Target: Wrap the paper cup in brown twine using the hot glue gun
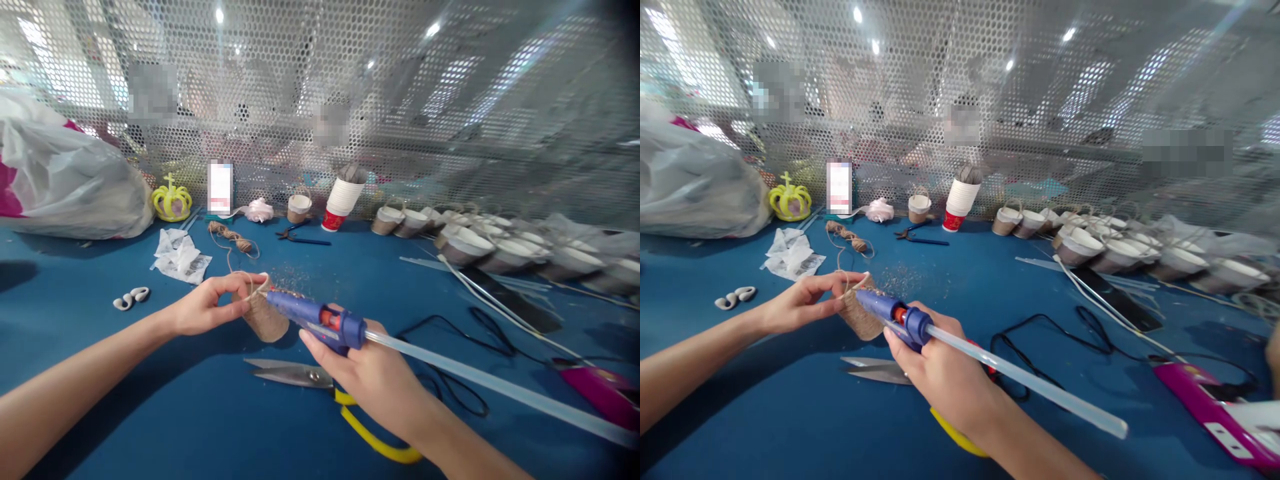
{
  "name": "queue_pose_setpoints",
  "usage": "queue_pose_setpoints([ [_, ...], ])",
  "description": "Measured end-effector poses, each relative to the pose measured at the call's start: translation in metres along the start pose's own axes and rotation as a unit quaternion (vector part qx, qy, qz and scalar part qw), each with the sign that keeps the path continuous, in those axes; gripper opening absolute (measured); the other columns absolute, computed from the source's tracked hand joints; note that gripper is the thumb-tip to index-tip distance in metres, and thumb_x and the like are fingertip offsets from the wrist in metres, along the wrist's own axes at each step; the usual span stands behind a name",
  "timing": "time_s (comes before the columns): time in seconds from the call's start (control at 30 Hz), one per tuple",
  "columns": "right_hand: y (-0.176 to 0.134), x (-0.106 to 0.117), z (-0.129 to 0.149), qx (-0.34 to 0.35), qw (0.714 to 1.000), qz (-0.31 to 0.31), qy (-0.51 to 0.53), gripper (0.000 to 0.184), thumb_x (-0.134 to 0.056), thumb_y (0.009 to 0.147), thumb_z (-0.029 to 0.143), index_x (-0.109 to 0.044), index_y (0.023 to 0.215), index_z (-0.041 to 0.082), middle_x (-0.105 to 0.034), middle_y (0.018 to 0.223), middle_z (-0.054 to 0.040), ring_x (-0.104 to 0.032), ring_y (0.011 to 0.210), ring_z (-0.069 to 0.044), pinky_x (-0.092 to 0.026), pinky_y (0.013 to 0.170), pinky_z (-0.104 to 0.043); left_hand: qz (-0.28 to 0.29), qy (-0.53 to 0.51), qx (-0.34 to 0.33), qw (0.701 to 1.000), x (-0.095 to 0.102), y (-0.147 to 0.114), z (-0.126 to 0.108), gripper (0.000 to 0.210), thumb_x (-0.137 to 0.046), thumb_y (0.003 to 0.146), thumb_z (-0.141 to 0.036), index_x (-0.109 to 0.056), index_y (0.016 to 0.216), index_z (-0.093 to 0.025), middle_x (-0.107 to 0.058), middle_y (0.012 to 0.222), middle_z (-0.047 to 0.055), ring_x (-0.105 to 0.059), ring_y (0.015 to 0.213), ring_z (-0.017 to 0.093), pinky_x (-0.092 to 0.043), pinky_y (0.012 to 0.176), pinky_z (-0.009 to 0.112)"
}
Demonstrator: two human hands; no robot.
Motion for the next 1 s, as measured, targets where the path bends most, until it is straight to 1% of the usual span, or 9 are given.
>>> queue_pose_setpoints([
  [0.1,-0.003,-0.002,0.001,0.003,1.0,-0.001,-0.015,0.012,-0.053,0.079,0.032,-0.055,0.073,0.022,-0.061,0.06,0.0015,-0.052,0.048,-0.013,-0.045,0.046,-0.023,-0.002,-0.003,0.0,1.0,0.0,0.0,0.0,0.022,-0.049,0.086,-0.03,-0.05,0.071,-0.015,-0.055,0.122,0.015,-0.043,0.123,0.026,-0.035,0.098,0.037],
  [0.17,-0.004,-0.003,0.001,0.006,1.0,0.011,-0.012,0.014,-0.052,0.08,0.032,-0.052,0.07,0.022,-0.058,0.057,0.0027,-0.049,0.046,-0.011,-0.043,0.044,-0.022,-0.003,-0.002,0.004,1.0,0.0,0.0,-0.001,0.022,-0.049,0.086,-0.03,-0.049,0.071,-0.014,-0.055,0.122,0.015,-0.044,0.122,0.026,-0.035,0.098,0.037],
  [0.27,-0.004,-0.004,0.001,0.01,1.0,0.02,-0.011,0.017,-0.052,0.08,0.032,-0.049,0.067,0.022,-0.056,0.057,0.0035,-0.048,0.047,-0.011,-0.043,0.047,-0.021,-0.001,-0.001,0.007,1.0,0.0,0.0,-0.001,0.021,-0.049,0.087,-0.029,-0.049,0.071,-0.014,-0.054,0.123,0.016,-0.044,0.122,0.026,-0.035,0.097,0.038],
  [0.37,-0.003,-0.003,0.0,0.015,1.0,0.007,-0.011,0.014,-0.054,0.079,0.032,-0.052,0.07,0.022,-0.058,0.061,0.003,-0.051,0.052,-0.012,-0.044,0.051,-0.022,0.001,0.001,0.002,1.0,0.0,0.0,0.0,0.02,-0.049,0.087,-0.028,-0.05,0.072,-0.015,-0.054,0.123,0.015,-0.043,0.123,0.025,-0.035,0.098,0.037],
  [0.53,0.001,0.001,-0.005,-0.013,1.0,0.012,0.008,0.016,-0.053,0.079,0.035,-0.057,0.073,0.021,-0.062,0.062,0.0017,-0.056,0.055,-0.014,-0.047,0.059,-0.024,0.001,-0.002,-0.002,1.0,0.0,0.0,0.001,0.02,-0.049,0.086,-0.028,-0.049,0.071,-0.015,-0.054,0.124,0.015,-0.043,0.123,0.025,-0.034,0.099,0.037],
  [0.63,0.004,0.004,-0.008,-0.012,1.0,0.001,-0.018,0.02,-0.053,0.078,0.037,-0.056,0.069,0.02,-0.063,0.062,0.0006,-0.056,0.053,-0.015,-0.047,0.056,-0.026,0.003,-0.001,-0.002,1.0,0.0,0.0,0.0,0.021,-0.049,0.086,-0.03,-0.049,0.071,-0.014,-0.052,0.126,0.016,-0.045,0.121,0.025,-0.035,0.098,0.038],
  [0.77,0.007,0.005,-0.01,0.006,0.999,-0.008,-0.038,0.024,-0.05,0.079,0.037,-0.054,0.061,0.021,-0.06,0.054,0.0009,-0.055,0.049,-0.015,-0.046,0.053,-0.026,0.004,-0.005,-0.002,1.0,0.0,0.0,0.001,0.019,-0.05,0.086,-0.028,-0.05,0.072,-0.014,-0.052,0.126,0.016,-0.044,0.122,0.026,-0.034,0.098,0.038],
  [0.87,0.009,0.005,-0.012,0.013,0.999,-0.012,-0.046,0.027,-0.048,0.08,0.037,-0.053,0.058,0.021,-0.059,0.051,0.0006,-0.056,0.051,-0.016,-0.046,0.053,-0.026,0.005,-0.005,-0.002,1.0,0.0,0.0,0.001,0.018,-0.05,0.086,-0.027,-0.05,0.072,-0.014,-0.052,0.126,0.016,-0.044,0.122,0.026,-0.035,0.098,0.038],
  [1.0,0.008,0.004,-0.011,0.005,0.999,-0.011,-0.037,0.024,-0.05,0.079,0.037,-0.055,0.062,0.021,-0.061,0.056,0.0002,-0.056,0.053,-0.016,-0.047,0.055,-0.027,0.004,-0.002,-0.003,1.0,0.0,0.0,0.001,0.019,-0.05,0.085,-0.027,-0.05,0.071,-0.014,-0.053,0.125,0.016,-0.046,0.12,0.027,-0.035,0.097,0.04],
])
Point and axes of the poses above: each hand's wrist, its own y-axis towards the middle knuckle, its own x-axis out of the back of the hand, z = x × y, the point moved 1 cm from there along y, towards the middle knuckle
